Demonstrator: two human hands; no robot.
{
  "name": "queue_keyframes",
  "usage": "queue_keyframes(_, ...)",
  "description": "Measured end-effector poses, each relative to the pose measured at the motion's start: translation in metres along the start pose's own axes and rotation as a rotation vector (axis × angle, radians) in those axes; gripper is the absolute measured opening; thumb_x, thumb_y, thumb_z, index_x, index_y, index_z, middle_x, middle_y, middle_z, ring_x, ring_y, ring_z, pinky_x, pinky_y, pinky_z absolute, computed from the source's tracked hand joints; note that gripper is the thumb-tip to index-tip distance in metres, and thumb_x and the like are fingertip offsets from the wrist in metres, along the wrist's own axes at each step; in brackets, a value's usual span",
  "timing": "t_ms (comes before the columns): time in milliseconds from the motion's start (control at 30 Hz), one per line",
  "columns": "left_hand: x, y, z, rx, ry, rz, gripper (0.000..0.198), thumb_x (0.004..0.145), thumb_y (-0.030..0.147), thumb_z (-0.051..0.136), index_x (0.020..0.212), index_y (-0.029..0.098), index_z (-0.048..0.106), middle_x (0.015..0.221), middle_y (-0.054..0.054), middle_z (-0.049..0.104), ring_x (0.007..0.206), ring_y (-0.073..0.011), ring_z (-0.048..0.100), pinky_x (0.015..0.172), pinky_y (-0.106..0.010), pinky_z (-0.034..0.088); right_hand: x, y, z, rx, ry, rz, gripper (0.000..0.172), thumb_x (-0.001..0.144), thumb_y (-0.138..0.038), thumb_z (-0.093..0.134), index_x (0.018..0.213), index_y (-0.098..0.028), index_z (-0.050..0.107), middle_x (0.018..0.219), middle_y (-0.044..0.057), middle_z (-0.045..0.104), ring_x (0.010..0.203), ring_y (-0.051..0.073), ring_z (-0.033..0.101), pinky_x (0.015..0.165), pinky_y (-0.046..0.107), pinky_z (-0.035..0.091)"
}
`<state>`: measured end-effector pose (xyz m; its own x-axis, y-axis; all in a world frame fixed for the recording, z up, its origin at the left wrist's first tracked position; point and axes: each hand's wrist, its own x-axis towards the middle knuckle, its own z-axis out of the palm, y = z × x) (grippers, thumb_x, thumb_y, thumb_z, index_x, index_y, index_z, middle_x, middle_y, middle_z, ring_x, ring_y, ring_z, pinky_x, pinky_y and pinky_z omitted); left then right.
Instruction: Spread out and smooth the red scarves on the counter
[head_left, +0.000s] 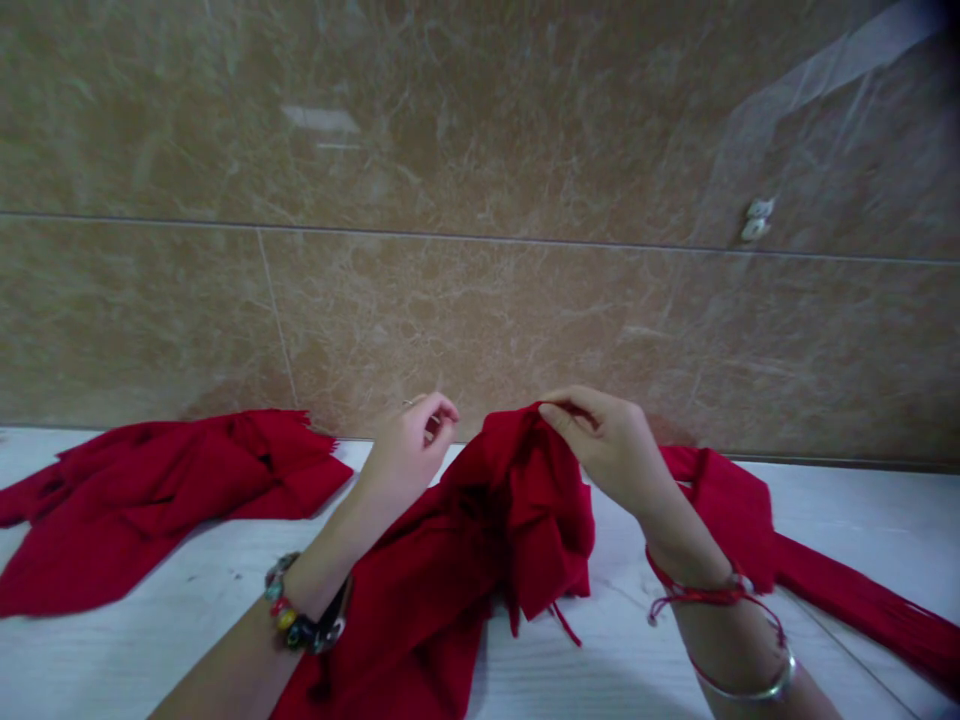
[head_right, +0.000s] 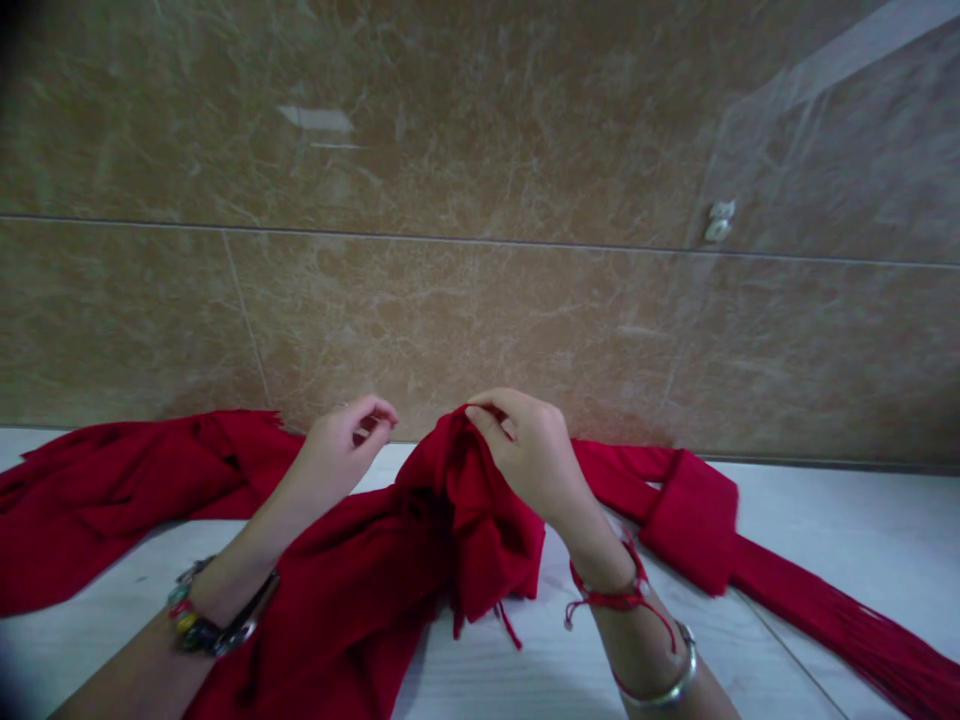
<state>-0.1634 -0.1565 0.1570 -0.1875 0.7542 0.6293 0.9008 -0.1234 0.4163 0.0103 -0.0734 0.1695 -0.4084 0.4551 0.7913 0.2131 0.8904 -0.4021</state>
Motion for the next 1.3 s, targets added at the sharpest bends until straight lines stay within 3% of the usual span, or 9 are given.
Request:
queue_keyframes(100,-0.011,0.015,0.013,-0.112,-0.072,0.019,0.012,0.082,0.027,0.045,0.083,0.018,0.052,0.072,0.001,0.059,0.064,-0.0136,0.055,0.058,-0.023,0.042,-0.002,-0.007,0.006,-0.005,-0.097,-0.018,0.014,0.078,-0.02,0.051,0.074,-0.019,0.064,0.069,0.001,0.066,0.063,0.013,0.059,0.06,0.022,0.043)
queue_keyframes(233,-0.013,0.015,0.027,0.055,-0.032,0.027,0.01,0.075,0.016,0.049,0.085,0.016,0.053,0.079,-0.003,0.058,0.07,-0.017,0.054,0.063,-0.028,0.042,-0.005,-0.015,0.01,0.005,-0.089,-0.06,0.016,0.079,-0.019,0.049,0.075,-0.018,0.064,0.072,0.002,0.066,0.066,0.013,0.059,0.062,0.022,0.043)
queue_keyframes(433,0.006,-0.016,0.008,0.067,0.049,0.063,0.017,0.072,0.01,0.044,0.076,0.017,0.059,0.077,-0.003,0.056,0.075,-0.0173,0.053,0.069,-0.029,0.043,0.001,0.004,-0.01,-0.051,0.082,-0.001,0.019,0.08,-0.027,0.047,0.077,-0.017,0.063,0.07,0.004,0.065,0.065,0.016,0.058,0.059,0.024,0.043)
queue_keyframes(533,0.013,-0.027,-0.002,-0.027,0.071,0.011,0.021,0.067,0.01,0.046,0.079,0.017,0.061,0.081,-0.003,0.058,0.076,-0.0163,0.055,0.069,-0.028,0.044,0.006,0.018,-0.018,-0.091,0.037,0.03,0.017,0.079,-0.025,0.049,0.076,-0.017,0.063,0.071,0.004,0.066,0.065,0.016,0.059,0.059,0.025,0.043)
queue_keyframes(733,0.012,-0.028,0.004,-0.489,-0.271,-0.049,0.016,0.07,0.028,0.053,0.079,0.015,0.058,0.074,-0.001,0.062,0.07,-0.0147,0.057,0.067,-0.026,0.045,0.001,0.014,0.0,-0.187,-0.267,-0.021,0.017,0.076,-0.014,0.052,0.089,-0.015,0.063,0.086,0.007,0.066,0.081,0.018,0.06,0.074,0.029,0.045)
queue_keyframes(867,0.009,-0.019,0.005,-0.526,-0.352,-0.021,0.017,0.071,0.031,0.053,0.075,0.015,0.055,0.073,0.0,0.06,0.069,-0.0135,0.055,0.065,-0.025,0.044,-0.006,0.004,0.018,-0.059,-0.379,-0.148,0.043,0.074,-0.028,0.061,0.115,-0.017,0.052,0.112,0.01,0.057,0.103,0.02,0.052,0.087,0.033,0.041)
queue_keyframes(967,0.007,-0.014,0.003,-0.462,-0.404,0.055,0.014,0.073,0.03,0.053,0.076,0.017,0.054,0.074,0.001,0.06,0.07,-0.0133,0.055,0.066,-0.024,0.043,-0.006,0.005,0.022,-0.009,-0.401,-0.124,0.029,0.076,-0.026,0.058,0.105,-0.019,0.059,0.104,0.007,0.063,0.096,0.019,0.056,0.082,0.031,0.043)
queue_keyframes(1100,0.005,-0.013,0.008,-0.132,-0.295,0.069,0.004,0.072,0.018,0.051,0.074,0.018,0.054,0.074,0.0,0.059,0.069,-0.0141,0.055,0.065,-0.025,0.042,-0.001,0.011,0.016,0.061,-0.28,0.022,0.013,0.078,-0.021,0.053,0.076,-0.018,0.065,0.071,0.002,0.067,0.067,0.014,0.06,0.063,0.024,0.044)
queue_keyframes(1300,0.011,-0.028,0.006,0.243,-0.006,-0.013,0.015,0.069,0.01,0.047,0.078,0.019,0.053,0.075,-0.002,0.06,0.07,-0.0169,0.055,0.065,-0.028,0.042,0.006,0.023,-0.005,0.081,0.107,0.022,0.015,0.076,-0.028,0.053,0.071,-0.017,0.062,0.066,0.002,0.064,0.063,0.014,0.058,0.058,0.024,0.043)
